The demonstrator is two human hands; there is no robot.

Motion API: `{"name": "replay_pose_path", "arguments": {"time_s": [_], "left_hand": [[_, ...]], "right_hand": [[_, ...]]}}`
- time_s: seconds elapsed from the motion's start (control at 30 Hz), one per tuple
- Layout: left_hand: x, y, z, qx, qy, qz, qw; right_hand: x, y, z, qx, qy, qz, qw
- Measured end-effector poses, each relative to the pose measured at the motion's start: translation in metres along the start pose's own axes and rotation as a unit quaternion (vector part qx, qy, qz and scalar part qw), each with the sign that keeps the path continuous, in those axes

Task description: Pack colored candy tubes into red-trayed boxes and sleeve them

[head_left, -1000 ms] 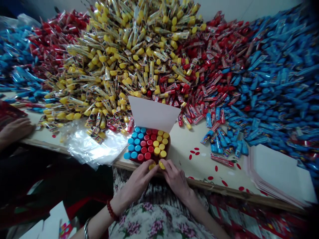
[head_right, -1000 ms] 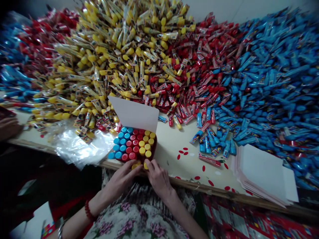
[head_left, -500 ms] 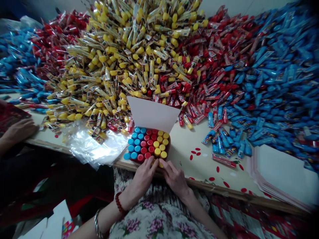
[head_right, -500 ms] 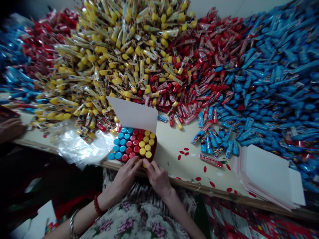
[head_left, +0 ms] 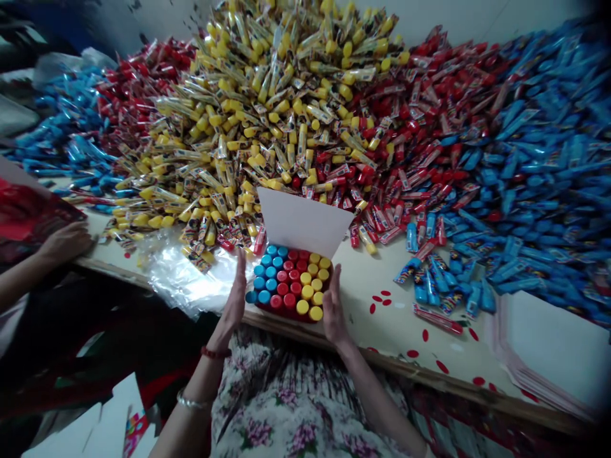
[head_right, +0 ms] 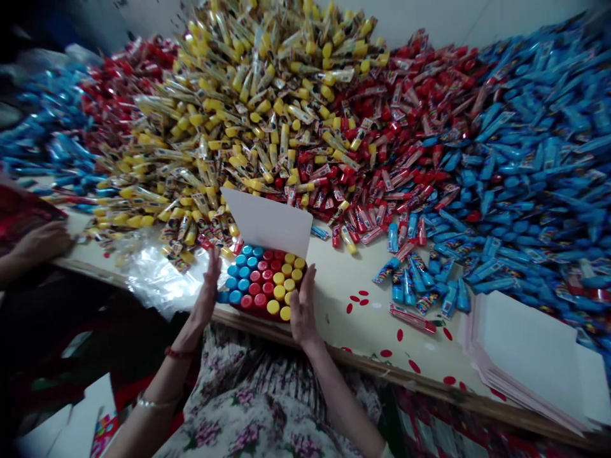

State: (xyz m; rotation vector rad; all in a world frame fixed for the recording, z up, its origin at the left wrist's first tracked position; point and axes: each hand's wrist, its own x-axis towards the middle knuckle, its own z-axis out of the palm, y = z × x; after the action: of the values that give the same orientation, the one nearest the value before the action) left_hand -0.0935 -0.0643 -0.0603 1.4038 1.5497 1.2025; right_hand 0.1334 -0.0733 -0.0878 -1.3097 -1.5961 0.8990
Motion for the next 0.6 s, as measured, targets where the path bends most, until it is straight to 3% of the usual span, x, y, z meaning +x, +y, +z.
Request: {"name": "replay_pose_path", "arguments": {"time_s": [0.1, 0.17, 0.3, 0.4, 0.5, 0.6], "left_hand": [[0.012, -0.017, 0.01, -0.102, -0.065, -0.052, 0.991], [0.014, -0.019, 0.021, -0.108, -0.066, -0.045, 0.991], [0.018, -0.012, 0.038, -0.08, -0.033, -0.01, 0.996], [0.017, -0.005, 0.042, -0.065, 0.038, 0.015, 0.997], [0.003, 0.006, 0.041, 0.038, 0.095, 0.103, 0.989], [-0.019, 0.021, 0.044, 0.248, -0.016, 0.228, 0.941]], "right_hand": [[0.021, 0.012, 0.01, 0.078, -0.027, 0.012, 0.997], [0.034, 0.018, 0.006, 0.104, -0.039, 0.007, 0.994], [0.057, 0.025, -0.015, 0.081, -0.067, -0.015, 0.994], [0.06, 0.02, -0.03, 0.011, -0.052, -0.053, 0.997], [0.046, 0.004, -0.041, -0.094, -0.01, -0.141, 0.985], [0.023, -0.006, -0.044, -0.227, -0.057, -0.252, 0.939]]}}
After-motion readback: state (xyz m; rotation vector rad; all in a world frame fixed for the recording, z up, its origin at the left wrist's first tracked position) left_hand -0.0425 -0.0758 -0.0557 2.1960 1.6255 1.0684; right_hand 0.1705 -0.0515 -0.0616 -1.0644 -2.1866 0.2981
